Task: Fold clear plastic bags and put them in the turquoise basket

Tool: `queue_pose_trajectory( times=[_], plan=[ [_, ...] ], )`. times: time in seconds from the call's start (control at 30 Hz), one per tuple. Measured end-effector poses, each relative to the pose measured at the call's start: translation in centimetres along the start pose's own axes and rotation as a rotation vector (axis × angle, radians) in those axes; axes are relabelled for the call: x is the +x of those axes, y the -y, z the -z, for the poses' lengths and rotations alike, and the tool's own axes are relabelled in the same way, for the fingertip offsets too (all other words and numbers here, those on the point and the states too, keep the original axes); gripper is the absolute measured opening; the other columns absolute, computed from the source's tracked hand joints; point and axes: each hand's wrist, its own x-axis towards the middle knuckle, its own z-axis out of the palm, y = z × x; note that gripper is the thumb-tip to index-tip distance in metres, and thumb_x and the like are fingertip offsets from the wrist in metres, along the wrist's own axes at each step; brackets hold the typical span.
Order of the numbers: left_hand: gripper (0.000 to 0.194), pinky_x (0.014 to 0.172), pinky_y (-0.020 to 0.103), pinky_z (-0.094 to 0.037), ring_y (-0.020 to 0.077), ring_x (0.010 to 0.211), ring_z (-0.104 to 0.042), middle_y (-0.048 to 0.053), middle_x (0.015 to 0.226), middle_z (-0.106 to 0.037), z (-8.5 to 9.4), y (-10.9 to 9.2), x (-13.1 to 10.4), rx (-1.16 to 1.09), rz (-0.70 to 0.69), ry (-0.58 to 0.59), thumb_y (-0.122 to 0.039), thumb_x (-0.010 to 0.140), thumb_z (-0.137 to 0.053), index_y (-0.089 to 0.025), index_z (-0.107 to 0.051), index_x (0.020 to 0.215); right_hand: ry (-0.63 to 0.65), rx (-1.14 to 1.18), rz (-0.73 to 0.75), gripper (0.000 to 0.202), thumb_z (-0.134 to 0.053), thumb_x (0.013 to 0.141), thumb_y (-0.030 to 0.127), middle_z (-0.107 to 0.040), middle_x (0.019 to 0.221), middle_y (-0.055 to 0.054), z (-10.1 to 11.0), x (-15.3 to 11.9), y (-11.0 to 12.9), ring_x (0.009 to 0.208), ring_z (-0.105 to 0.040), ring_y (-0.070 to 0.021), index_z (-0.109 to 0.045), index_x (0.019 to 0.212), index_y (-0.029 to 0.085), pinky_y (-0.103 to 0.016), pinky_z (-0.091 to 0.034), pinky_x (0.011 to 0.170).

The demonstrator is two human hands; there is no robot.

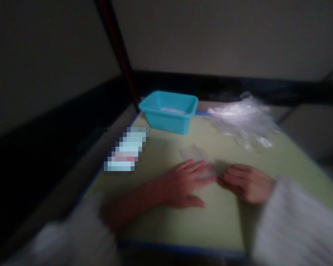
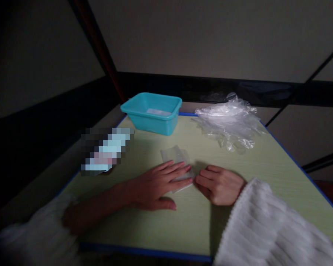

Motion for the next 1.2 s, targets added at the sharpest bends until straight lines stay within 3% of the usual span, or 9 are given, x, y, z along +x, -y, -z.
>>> queue_pose_trajectory(
  times=[0.5,0.7,0.87,1.2],
  plan=[
    [0.074,0.111,0.047,-0.019,0.0299,0.139,-0.020,0.017,0.149,-0.025,-0.1,0.0,0.0,0.056,-0.030,-0.071,-0.062,0.085,-0.039,-0.013,-0.033,0.140,0.005,-0.056,0.041,0.038,-0.034,0.095,0.012,-0.062,0.066,-0.003,-0.5,0.1,0.1,0.061,-0.054,-0.0143,-0.063,0.071,0.016,-0.030,-0.040,0.056],
    [0.065,0.102,0.042,-0.034,0.0294,0.118,-0.048,0.019,0.126,-0.055,0.8,-0.2,0.0,0.122,-0.046,-0.145,-0.062,0.084,-0.039,-0.009,-0.052,0.119,0.015,0.017,0.026,0.033,-0.032,0.095,0.012,-0.070,0.094,-0.011,-1.2,-0.4,0.3,0.086,-0.062,-0.0168,-0.065,0.092,0.010,-0.030,-0.051,0.074],
    [0.051,0.087,0.039,-0.041,0.0249,0.095,-0.057,0.014,0.100,-0.063,1.0,-0.2,-0.2,0.191,0.001,-0.118,-0.060,0.082,-0.044,-0.014,-0.056,0.099,-0.051,0.044,-0.078,0.023,-0.039,0.091,0.010,-0.070,0.090,-0.011,-1.6,-0.2,0.4,0.084,-0.065,-0.0167,-0.062,0.094,0.011,-0.030,-0.054,0.077],
    [0.018,0.085,0.034,-0.042,0.0199,0.093,-0.056,0.009,0.093,-0.064,0.5,-0.4,-0.3,0.309,0.026,-0.100,-0.024,0.086,-0.044,-0.016,-0.056,0.096,-0.063,0.164,-0.199,0.017,-0.036,0.090,0.014,-0.067,0.077,-0.008,-1.6,-0.1,0.4,0.070,-0.063,-0.0157,-0.052,0.091,0.017,-0.030,-0.051,0.069]
  ],
)
